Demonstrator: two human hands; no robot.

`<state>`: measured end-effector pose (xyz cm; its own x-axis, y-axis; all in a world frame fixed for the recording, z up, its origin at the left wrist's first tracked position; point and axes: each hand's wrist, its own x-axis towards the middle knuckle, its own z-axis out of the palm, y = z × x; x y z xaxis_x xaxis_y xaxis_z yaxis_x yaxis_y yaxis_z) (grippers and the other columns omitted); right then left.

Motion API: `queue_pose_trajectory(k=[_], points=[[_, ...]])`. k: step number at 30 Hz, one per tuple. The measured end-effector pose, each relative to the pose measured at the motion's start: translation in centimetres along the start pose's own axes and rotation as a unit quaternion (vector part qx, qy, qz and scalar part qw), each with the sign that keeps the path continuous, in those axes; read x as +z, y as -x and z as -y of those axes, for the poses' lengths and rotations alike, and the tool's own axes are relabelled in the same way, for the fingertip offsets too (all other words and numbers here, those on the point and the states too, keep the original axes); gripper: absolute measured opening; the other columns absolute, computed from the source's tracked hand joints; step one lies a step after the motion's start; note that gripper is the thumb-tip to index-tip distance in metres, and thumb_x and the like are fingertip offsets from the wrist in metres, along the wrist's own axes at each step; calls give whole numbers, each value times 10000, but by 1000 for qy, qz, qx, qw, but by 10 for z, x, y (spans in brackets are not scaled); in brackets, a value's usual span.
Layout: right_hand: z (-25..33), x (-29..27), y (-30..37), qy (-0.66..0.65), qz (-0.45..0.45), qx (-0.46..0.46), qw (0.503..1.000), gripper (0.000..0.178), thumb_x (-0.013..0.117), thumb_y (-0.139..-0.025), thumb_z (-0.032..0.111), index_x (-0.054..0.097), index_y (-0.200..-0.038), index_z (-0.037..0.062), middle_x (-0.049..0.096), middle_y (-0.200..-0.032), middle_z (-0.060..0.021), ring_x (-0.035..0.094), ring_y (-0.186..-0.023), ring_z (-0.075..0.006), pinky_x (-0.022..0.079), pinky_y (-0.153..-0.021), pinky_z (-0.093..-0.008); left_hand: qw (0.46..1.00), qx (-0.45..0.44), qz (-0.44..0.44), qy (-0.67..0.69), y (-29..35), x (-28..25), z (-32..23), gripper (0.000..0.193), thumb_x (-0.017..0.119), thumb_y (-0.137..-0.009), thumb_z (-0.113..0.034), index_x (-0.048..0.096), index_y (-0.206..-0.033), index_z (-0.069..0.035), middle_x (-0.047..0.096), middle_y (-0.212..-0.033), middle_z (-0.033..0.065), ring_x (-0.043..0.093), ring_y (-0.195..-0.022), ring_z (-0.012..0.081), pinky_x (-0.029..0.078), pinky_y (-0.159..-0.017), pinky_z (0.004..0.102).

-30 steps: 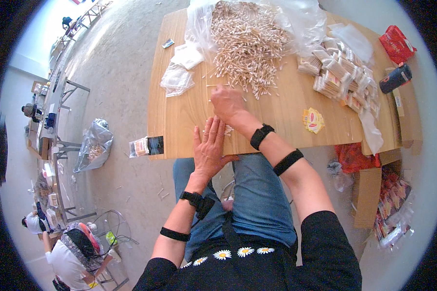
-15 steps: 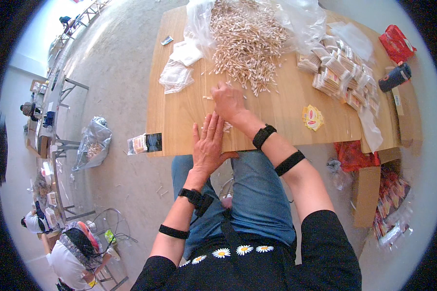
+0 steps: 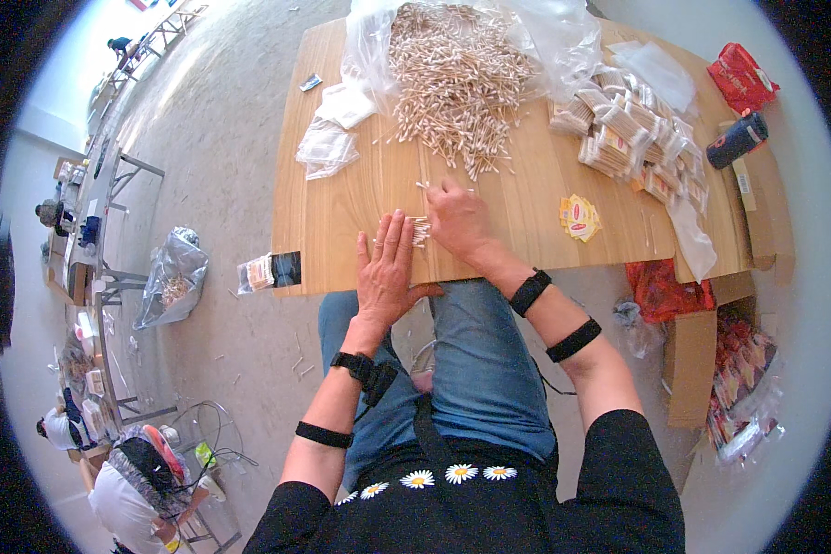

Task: Picking up groups of cotton swabs from a pile and placing them into small plastic bags.

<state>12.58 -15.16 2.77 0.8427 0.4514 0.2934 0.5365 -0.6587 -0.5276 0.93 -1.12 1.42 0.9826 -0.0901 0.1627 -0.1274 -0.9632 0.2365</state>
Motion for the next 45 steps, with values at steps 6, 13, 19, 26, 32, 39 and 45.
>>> queue_pose_trajectory(k=[6,13,19,26,32,39,45], points=[[-25,-2,-16,88,18,12,996,97,617,-827,63,641,-920,48,623,-965,-154,680,-836,-369,566,-706,-463,1000,-1,0,1,1,0,-1,1270,776,-524,-632,270,-1530,-46,254,-1609,106,210,-1499,274,150,-1185,575],[-25,1,-16,116,-9,70,991,100,636,-824,104,627,-903,43,627,-980,-154,689,-826,-361,574,-704,-456,1000,-4,3,-2,2,-3,-2,1260,781,-523,-622,279,-1526,-48,262,-1607,96,219,-1496,267,171,-1182,573],[-19,-10,-6,76,13,44,996,95,662,-823,132,634,-881,64,611,-961,-134,659,-851,-359,544,-729,-465,1000,-1,-4,-4,0,-2,-1,1259,781,-518,-621,286,-1522,-46,272,-1602,100,222,-1495,268,179,-1179,572],[-30,-20,10,71,55,38,995,85,580,-850,93,643,-898,63,623,-962,-167,677,-835,-368,562,-708,-475,1000,-2,-5,-6,1,-4,0,1254,784,-517,-618,294,-1519,-44,277,-1600,103,220,-1495,270,175,-1180,570],[-21,9,-3,109,9,62,992,89,639,-831,125,630,-878,50,629,-939,-168,677,-830,-370,566,-689,-465,1000,2,1,0,-1,-2,-1,1252,773,-531,-637,290,-1521,-41,260,-1607,106,213,-1498,273,160,-1181,572],[-2,22,6,16,46,-35,998,72,610,-810,69,612,-872,33,625,-945,-183,675,-810,-387,561,-681,-468,1000,1,4,-4,4,-2,-3,1243,769,-539,-637,292,-1525,-50,253,-1614,99,210,-1500,267,162,-1179,569],[-44,6,-33,60,-59,17,996,142,659,-796,105,609,-895,16,617,-1020,-195,632,-983,-390,522,-822,-475,1000,7,3,-5,-2,3,-6,1252,784,-528,-624,287,-1526,-53,270,-1606,98,223,-1495,263,162,-1178,567]])
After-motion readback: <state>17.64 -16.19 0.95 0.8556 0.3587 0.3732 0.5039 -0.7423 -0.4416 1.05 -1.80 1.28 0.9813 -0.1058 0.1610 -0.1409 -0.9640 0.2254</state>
